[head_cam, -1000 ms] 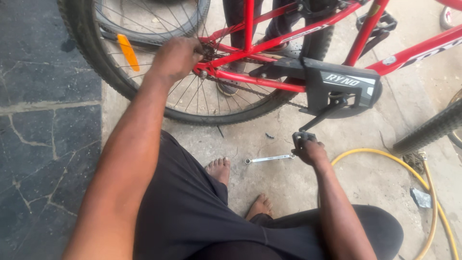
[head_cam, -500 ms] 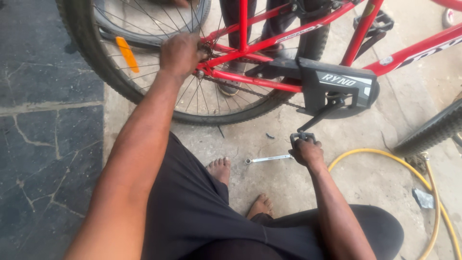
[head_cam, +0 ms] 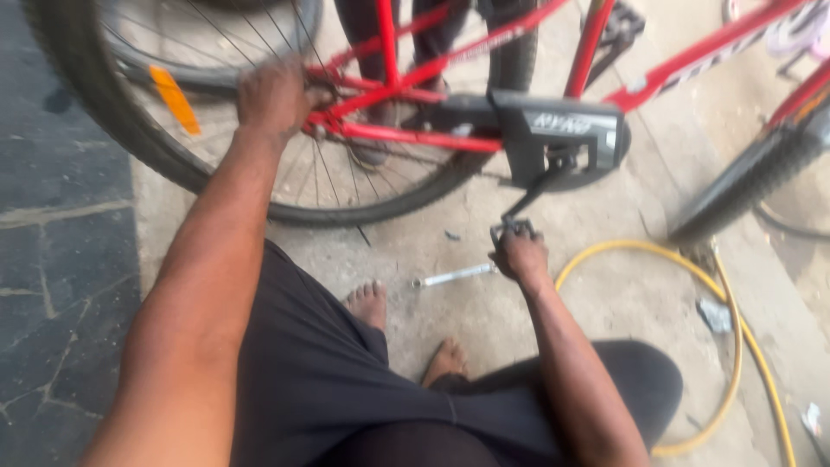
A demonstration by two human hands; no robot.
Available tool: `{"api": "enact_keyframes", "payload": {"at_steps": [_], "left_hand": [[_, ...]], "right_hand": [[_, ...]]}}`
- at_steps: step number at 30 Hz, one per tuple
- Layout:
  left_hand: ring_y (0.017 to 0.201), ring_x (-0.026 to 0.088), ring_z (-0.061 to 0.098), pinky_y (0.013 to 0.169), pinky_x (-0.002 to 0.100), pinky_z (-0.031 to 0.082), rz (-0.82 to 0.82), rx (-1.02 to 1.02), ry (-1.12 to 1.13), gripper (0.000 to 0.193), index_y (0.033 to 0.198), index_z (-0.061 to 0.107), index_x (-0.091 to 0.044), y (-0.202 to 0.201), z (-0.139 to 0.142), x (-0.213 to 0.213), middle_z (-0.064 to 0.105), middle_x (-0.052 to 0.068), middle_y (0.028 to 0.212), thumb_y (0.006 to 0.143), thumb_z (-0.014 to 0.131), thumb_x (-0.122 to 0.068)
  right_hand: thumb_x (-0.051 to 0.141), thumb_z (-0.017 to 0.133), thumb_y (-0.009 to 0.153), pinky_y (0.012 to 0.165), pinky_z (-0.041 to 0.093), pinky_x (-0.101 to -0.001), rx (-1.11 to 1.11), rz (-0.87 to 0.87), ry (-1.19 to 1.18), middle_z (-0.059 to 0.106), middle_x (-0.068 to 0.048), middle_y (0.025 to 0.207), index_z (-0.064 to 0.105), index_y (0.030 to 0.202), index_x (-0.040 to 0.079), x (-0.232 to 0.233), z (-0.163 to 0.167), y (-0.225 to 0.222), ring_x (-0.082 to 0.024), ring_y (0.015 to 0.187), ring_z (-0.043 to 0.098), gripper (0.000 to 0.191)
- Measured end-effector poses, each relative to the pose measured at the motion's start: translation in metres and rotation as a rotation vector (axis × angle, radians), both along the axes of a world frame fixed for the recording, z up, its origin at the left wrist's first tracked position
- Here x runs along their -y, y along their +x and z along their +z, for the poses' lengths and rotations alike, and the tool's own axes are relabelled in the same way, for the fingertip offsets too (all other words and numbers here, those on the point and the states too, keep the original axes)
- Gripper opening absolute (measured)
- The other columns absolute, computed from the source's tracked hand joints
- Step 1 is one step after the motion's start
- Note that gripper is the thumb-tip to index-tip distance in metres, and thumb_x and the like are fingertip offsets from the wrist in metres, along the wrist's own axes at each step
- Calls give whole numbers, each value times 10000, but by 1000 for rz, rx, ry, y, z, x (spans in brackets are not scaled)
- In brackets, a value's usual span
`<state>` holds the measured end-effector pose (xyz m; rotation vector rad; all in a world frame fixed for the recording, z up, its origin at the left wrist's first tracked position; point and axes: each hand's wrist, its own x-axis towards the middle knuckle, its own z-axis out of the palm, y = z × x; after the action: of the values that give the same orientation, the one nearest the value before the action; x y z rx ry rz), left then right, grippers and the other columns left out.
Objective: The person sits on the ground beside a red bicycle and works on the rear wheel, using a spanner to loosen the axle nuts. They manipulate the chain, reposition the wheel in the frame, and check its alignment by hand.
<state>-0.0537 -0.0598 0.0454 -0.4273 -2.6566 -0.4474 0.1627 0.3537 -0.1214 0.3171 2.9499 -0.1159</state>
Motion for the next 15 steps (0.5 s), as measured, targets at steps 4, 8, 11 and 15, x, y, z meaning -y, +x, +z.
{"api": "enact_keyframes", "payload": {"at_steps": [4, 8, 11, 15], "left_hand": [[964, 406, 686, 849, 508, 513, -62, 204, 279, 357, 1066, 724, -29, 2, 10, 22, 727, 214, 979, 941, 786, -358], [994, 396, 697, 890, 489, 526, -11, 231, 309, 265, 1111, 735, -45, 9, 13, 35, 739, 213, 1021, 955, 721, -258], [1005, 381, 703, 902, 486, 527, -5, 270, 292, 280, 1112, 733, -47, 12, 15, 42, 742, 209, 1029, 937, 735, -266], [993, 389, 691, 874, 509, 517, 24, 301, 259, 298, 1153, 717, -59, 8, 12, 41, 731, 211, 1051, 933, 730, -259]], "right_hand": [[429, 796, 821, 940, 500, -567, 44, -79, -26, 585, -170, 1344, 614, 1320, 190, -9, -1, -4, -462, 1228, 509, 582], [330, 669, 935, 1001, 486, -584, 26, -281, 25, 624, -171, 1357, 654, 1338, 193, -45, -2, -8, -448, 1238, 558, 426], [293, 640, 975, 1075, 374, -658, -186, -556, 68, 609, -209, 1373, 661, 1311, 75, -81, 7, -5, -468, 1305, 493, 401], [304, 705, 921, 1029, 293, -743, -666, -574, 127, 419, -314, 1506, 546, 1428, -51, -109, 23, 0, -537, 1388, 308, 638]]}}
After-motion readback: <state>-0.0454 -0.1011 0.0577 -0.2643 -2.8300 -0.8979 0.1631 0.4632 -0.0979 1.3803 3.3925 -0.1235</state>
